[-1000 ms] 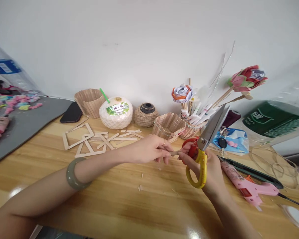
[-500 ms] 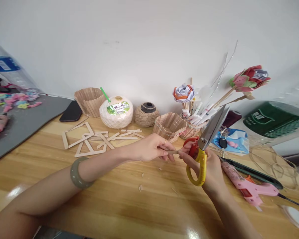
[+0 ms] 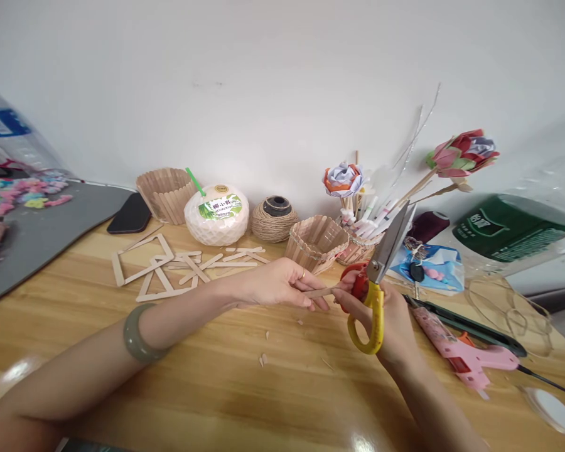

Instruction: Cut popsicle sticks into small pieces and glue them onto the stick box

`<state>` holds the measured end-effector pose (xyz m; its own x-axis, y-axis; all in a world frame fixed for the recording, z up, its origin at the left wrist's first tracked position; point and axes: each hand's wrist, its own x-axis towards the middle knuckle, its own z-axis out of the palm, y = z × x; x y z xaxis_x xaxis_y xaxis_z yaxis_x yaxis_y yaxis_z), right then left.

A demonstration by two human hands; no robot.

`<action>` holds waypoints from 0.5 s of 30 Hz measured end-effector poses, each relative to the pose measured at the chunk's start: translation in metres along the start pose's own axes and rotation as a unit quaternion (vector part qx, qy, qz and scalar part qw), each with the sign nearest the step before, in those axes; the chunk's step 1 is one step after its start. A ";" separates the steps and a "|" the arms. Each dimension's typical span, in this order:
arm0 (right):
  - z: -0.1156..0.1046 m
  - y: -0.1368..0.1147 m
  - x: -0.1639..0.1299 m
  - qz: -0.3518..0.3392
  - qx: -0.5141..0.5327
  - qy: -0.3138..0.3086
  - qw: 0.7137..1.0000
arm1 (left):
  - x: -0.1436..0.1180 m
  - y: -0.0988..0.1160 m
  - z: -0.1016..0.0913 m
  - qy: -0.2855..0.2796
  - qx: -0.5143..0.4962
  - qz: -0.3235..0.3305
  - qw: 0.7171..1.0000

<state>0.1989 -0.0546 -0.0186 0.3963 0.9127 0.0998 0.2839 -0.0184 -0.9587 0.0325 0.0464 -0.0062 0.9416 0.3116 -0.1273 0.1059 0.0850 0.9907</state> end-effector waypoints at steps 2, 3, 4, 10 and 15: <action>0.001 -0.001 -0.001 -0.001 -0.008 -0.003 1.000 | 0.001 -0.002 0.002 0.029 0.012 0.000 1.000; 0.002 -0.002 -0.001 -0.001 -0.010 -0.004 1.000 | 0.001 -0.003 0.003 0.038 0.012 0.000 0.999; 0.002 -0.002 -0.001 -0.001 -0.011 -0.007 1.000 | 0.002 -0.004 0.004 0.042 0.009 0.000 0.999; 0.000 -0.004 -0.001 -0.001 -0.014 -0.015 1.000 | 0.004 -0.005 0.010 0.039 -0.016 -0.008 0.999; -0.002 -0.004 -0.001 -0.007 -0.010 -0.011 1.000 | 0.003 -0.010 0.010 0.051 0.054 -0.047 0.996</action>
<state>0.1989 -0.0558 -0.0140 0.3718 0.9220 0.1076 0.3066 -0.0125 -0.9518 0.0379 0.0368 -0.0159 0.8890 0.4024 -0.2185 0.2307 0.0187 0.9728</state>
